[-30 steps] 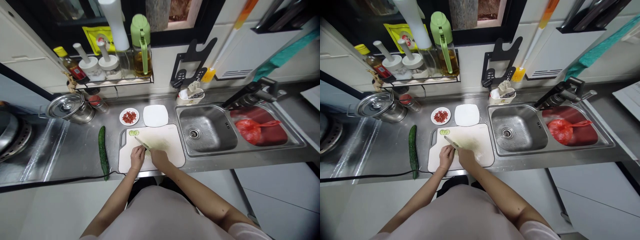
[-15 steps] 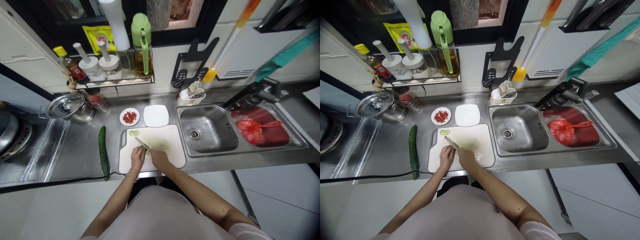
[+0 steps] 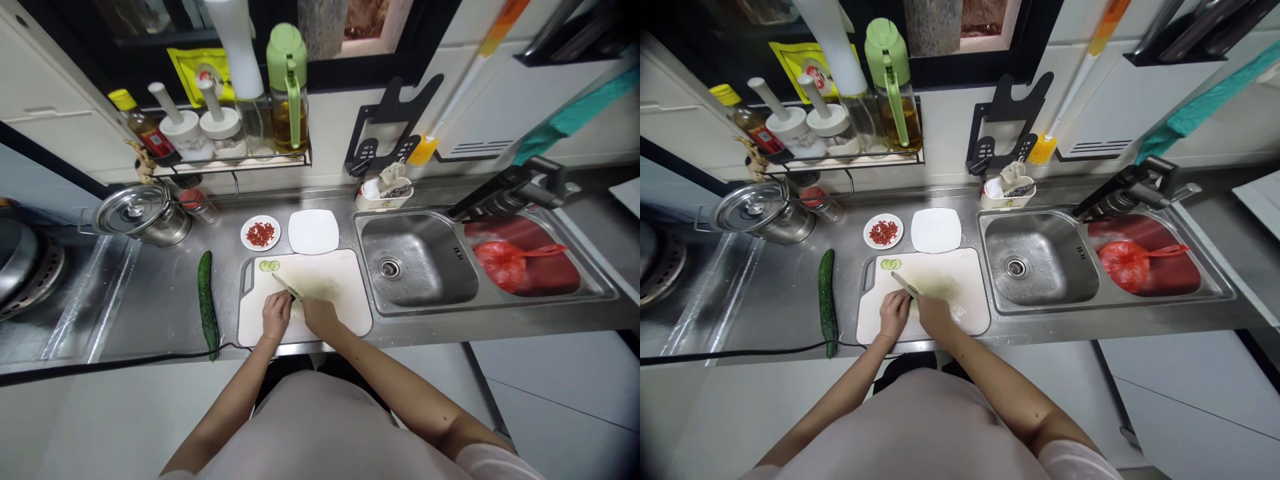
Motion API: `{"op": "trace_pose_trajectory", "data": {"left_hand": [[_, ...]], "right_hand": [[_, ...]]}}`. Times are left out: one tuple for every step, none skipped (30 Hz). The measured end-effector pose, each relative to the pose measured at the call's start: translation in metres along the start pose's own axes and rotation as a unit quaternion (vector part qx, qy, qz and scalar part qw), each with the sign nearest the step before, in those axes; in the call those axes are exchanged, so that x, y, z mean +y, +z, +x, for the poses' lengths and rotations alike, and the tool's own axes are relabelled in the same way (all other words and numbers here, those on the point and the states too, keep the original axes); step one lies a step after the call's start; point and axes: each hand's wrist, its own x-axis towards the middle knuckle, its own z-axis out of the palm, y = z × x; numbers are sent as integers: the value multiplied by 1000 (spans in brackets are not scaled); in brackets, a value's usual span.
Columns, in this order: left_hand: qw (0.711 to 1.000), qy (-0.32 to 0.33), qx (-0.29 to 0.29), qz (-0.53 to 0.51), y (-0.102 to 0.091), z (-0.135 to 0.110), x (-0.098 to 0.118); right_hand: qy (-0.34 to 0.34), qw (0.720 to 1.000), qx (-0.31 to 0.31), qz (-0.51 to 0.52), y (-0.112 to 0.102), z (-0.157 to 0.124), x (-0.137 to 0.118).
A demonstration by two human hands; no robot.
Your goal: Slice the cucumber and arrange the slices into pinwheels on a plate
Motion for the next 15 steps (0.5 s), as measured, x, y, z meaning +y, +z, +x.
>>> {"op": "trace_pose_trajectory", "data": {"left_hand": [[1000,0,1,-1,0,0,0],[1000,-1,3,-1,0,0,0],[1000,-1,4,-1,0,0,0],[1000,-1,5,-1,0,0,0],[1000,-1,4,-1,0,0,0],[1000,-2,2,-1,0,0,0],[1000,-3,1,-1,0,0,0],[1000,-5,0,-2,0,0,0],[1000,-8,0,-3,0,0,0],[1000,-10,0,-4,0,0,1],[1000,-11,-1,-4,0,0,1],[1000,-11,-1,-5,0,1,2],[1000,-10,-2,-4,-1,1,2],[1000,-10,-3,-4,-1,2,3],[1000,-9,-3,-3,-2,2,3]], "right_hand": [[0,1000,0,-1,0,0,0],[1,1000,-1,-3,-1,0,0],[2,1000,-4,-5,-2,1,1],[2,1000,-6,-6,-2,1,1],[4,1000,-9,-7,-3,1,1],[4,1000,-10,-7,-4,1,1],[2,1000,-9,-5,-4,2,1],[0,1000,-7,-2,-5,2,1],[-2,1000,-3,1,-5,3,1],[-4,1000,0,4,-5,3,1],[-5,1000,2,7,-5,3,2],[-6,1000,2,10,-6,4,2],[-7,1000,2,12,-6,4,2],[-7,1000,1,13,-6,4,3],[-8,1000,0,13,-6,4,3]]}}
